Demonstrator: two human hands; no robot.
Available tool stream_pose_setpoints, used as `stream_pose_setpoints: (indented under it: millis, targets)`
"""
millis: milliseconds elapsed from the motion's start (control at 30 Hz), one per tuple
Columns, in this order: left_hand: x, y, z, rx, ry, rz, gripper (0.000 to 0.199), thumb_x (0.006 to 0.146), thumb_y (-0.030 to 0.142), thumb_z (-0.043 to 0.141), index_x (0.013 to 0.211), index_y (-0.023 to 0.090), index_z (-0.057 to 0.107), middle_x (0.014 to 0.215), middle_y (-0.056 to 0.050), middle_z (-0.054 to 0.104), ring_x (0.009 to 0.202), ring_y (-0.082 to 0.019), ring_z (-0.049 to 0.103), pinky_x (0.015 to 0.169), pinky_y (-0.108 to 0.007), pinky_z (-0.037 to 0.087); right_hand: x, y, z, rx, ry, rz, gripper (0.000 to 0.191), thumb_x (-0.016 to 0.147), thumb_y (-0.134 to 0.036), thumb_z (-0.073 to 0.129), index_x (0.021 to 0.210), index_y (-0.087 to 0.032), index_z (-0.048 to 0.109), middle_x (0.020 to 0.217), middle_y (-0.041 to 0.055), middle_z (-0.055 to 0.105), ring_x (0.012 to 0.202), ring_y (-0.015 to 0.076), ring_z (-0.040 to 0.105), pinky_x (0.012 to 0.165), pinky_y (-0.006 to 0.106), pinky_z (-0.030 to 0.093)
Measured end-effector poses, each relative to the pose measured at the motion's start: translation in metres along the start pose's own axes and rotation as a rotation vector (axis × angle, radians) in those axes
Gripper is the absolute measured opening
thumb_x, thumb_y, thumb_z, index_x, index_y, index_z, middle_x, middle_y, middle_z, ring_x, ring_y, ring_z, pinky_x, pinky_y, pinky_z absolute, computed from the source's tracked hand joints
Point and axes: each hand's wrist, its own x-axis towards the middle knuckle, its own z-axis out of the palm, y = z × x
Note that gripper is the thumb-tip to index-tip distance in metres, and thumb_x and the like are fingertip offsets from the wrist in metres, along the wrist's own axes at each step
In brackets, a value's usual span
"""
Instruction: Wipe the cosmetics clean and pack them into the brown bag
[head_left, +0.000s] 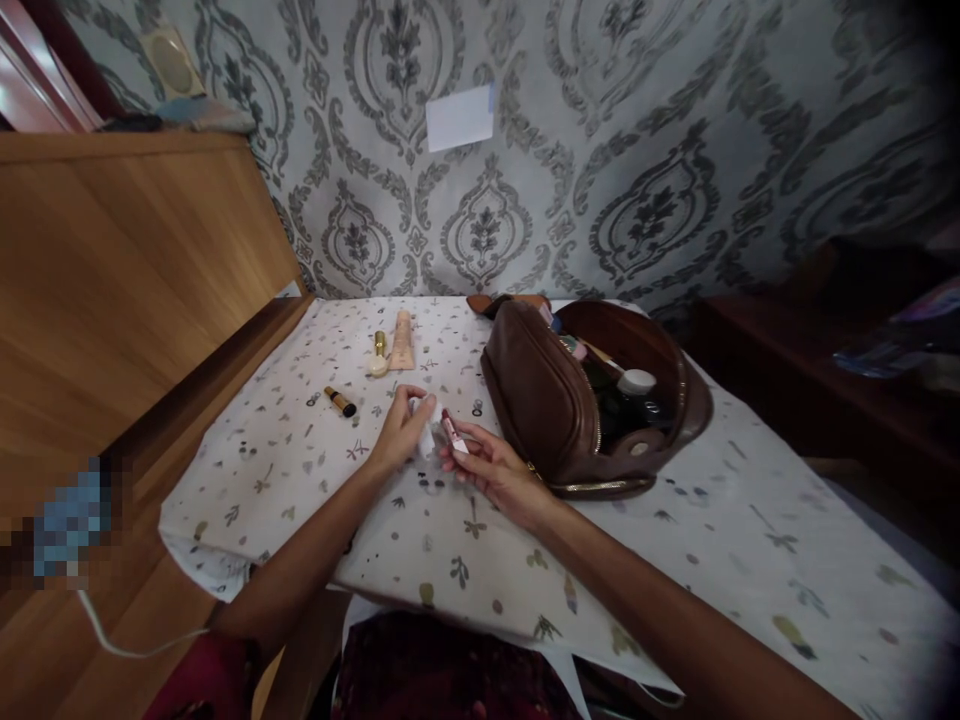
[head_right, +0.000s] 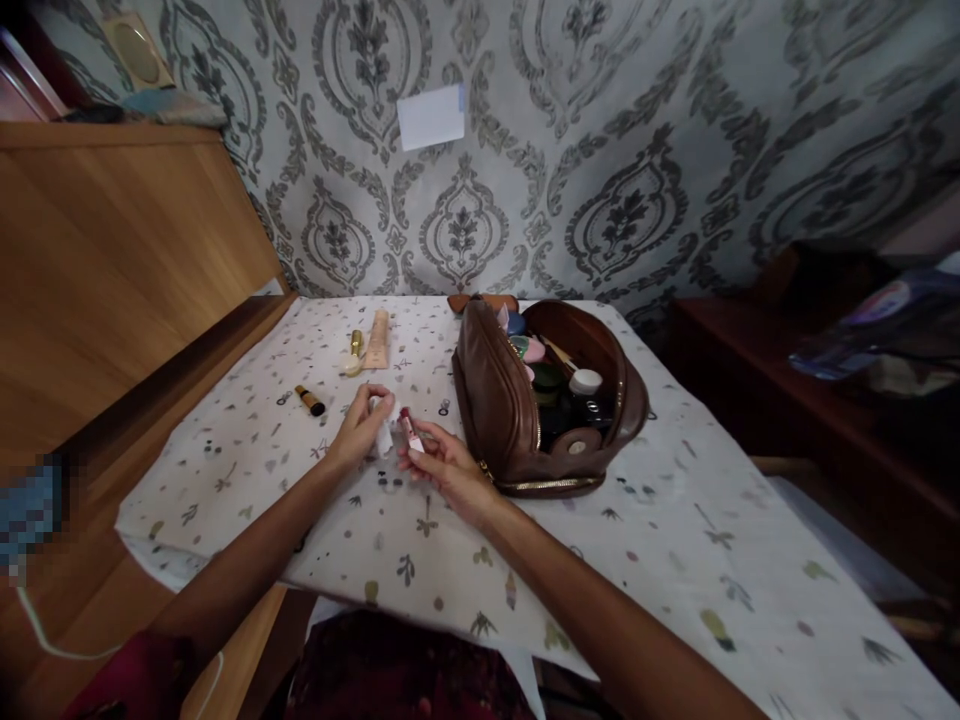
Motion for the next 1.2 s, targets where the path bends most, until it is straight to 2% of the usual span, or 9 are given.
stream_pose_setpoints:
  millis: [200, 333, 467, 533, 633, 733, 900, 1033, 1200]
  targets:
    - [0.001, 0.003, -0.009, -0.132, -0.072, -0.051, 0.030, 0.080, 0.038, 0.063, 0.101, 0.020, 0.052, 0.070, 0.006, 0.051, 0.056, -0.010, 0.047, 0.052, -0.021, 0.038, 0.000, -0.003, 0.001, -0.044, 0.065, -0.063, 0.053, 0.066, -0.030, 0.085, 0.117, -0.025, 0.067, 0.112, 0.0032, 0.066, 0.084, 0.0129, 0.066, 0.075, 0.025, 0.052]
    - [0.003, 0.005, -0.013, -0.160, -0.093, -0.064, 0.031, 0.079, 0.037, 0.060, 0.104, 0.019, 0.056, 0.071, 0.004, 0.055, 0.052, -0.010, 0.051, 0.047, -0.020, 0.038, 0.001, -0.001, 0.000, -0.054, 0.099, -0.091, 0.056, 0.068, -0.030, 0.084, 0.119, -0.024, 0.062, 0.105, 0.0032, 0.066, 0.082, 0.0140, 0.066, 0.076, 0.029, 0.054]
    - [0.005, 0.001, -0.013, -0.190, -0.138, -0.040, 0.038, 0.079, 0.033, 0.058, 0.114, 0.020, 0.051, 0.093, -0.001, 0.061, 0.054, -0.009, 0.055, 0.048, -0.021, 0.041, 0.000, -0.001, 0.000, -0.036, 0.121, -0.107, 0.052, 0.070, -0.031, 0.083, 0.115, -0.025, 0.057, 0.093, 0.0003, 0.067, 0.079, 0.0142, 0.067, 0.076, 0.030, 0.052]
    - [0.005, 0.000, -0.013, -0.123, -0.098, 0.022, 0.037, 0.077, 0.025, 0.057, 0.113, 0.021, 0.047, 0.100, -0.002, 0.062, 0.059, -0.009, 0.055, 0.054, -0.022, 0.044, 0.000, 0.000, 0.001, -0.021, 0.135, -0.124, 0.053, 0.069, -0.033, 0.083, 0.113, -0.025, 0.056, 0.092, -0.0002, 0.067, 0.078, 0.0139, 0.067, 0.074, 0.028, 0.051]
    - [0.002, 0.002, -0.016, 0.144, -0.063, 0.145, 0.029, 0.076, 0.016, 0.055, 0.104, 0.021, 0.049, 0.095, -0.001, 0.064, 0.067, -0.012, 0.054, 0.065, -0.025, 0.045, 0.002, 0.001, 0.001, -0.004, 0.155, -0.150, 0.054, 0.069, -0.035, 0.084, 0.113, -0.025, 0.055, 0.091, -0.0005, 0.067, 0.078, 0.0140, 0.067, 0.072, 0.028, 0.051]
    - [-0.004, 0.008, -0.017, 0.384, -0.111, 0.318, 0.025, 0.076, 0.009, 0.048, 0.098, 0.020, 0.053, 0.090, -0.001, 0.061, 0.077, -0.017, 0.056, 0.078, -0.030, 0.046, 0.003, 0.002, 0.002, -0.003, 0.169, -0.172, 0.052, 0.067, -0.036, 0.085, 0.109, -0.025, 0.057, 0.087, -0.0013, 0.067, 0.076, 0.0145, 0.066, 0.070, 0.028, 0.050]
    - [-0.019, 0.010, -0.002, 0.508, -0.207, 0.568, 0.034, 0.075, 0.001, 0.038, 0.102, 0.019, 0.048, 0.104, -0.008, 0.053, 0.104, -0.023, 0.051, 0.095, -0.038, 0.045, 0.003, 0.002, 0.003, 0.005, 0.149, -0.176, 0.043, 0.068, -0.039, 0.085, 0.101, -0.023, 0.061, 0.090, -0.0003, 0.068, 0.079, 0.0144, 0.067, 0.076, 0.029, 0.051]
    - [-0.024, 0.006, 0.005, 0.455, -0.206, 0.545, 0.039, 0.077, 0.002, 0.041, 0.113, 0.017, 0.044, 0.121, -0.014, 0.045, 0.123, -0.026, 0.044, 0.104, -0.044, 0.042, 0.003, 0.003, 0.004, 0.010, 0.160, -0.199, 0.040, 0.067, -0.039, 0.085, 0.097, -0.025, 0.063, 0.090, -0.0022, 0.068, 0.077, 0.0128, 0.065, 0.083, 0.031, 0.052]
    - [-0.024, 0.004, 0.004, 0.258, -0.310, 0.455, 0.042, 0.089, 0.016, 0.042, 0.130, 0.016, 0.041, 0.140, -0.016, 0.043, 0.138, -0.026, 0.039, 0.116, -0.046, 0.032, 0.005, 0.005, 0.003, 0.002, 0.187, -0.256, 0.038, 0.066, -0.037, 0.086, 0.096, -0.027, 0.066, 0.100, -0.0021, 0.069, 0.094, 0.0147, 0.063, 0.094, 0.031, 0.048]
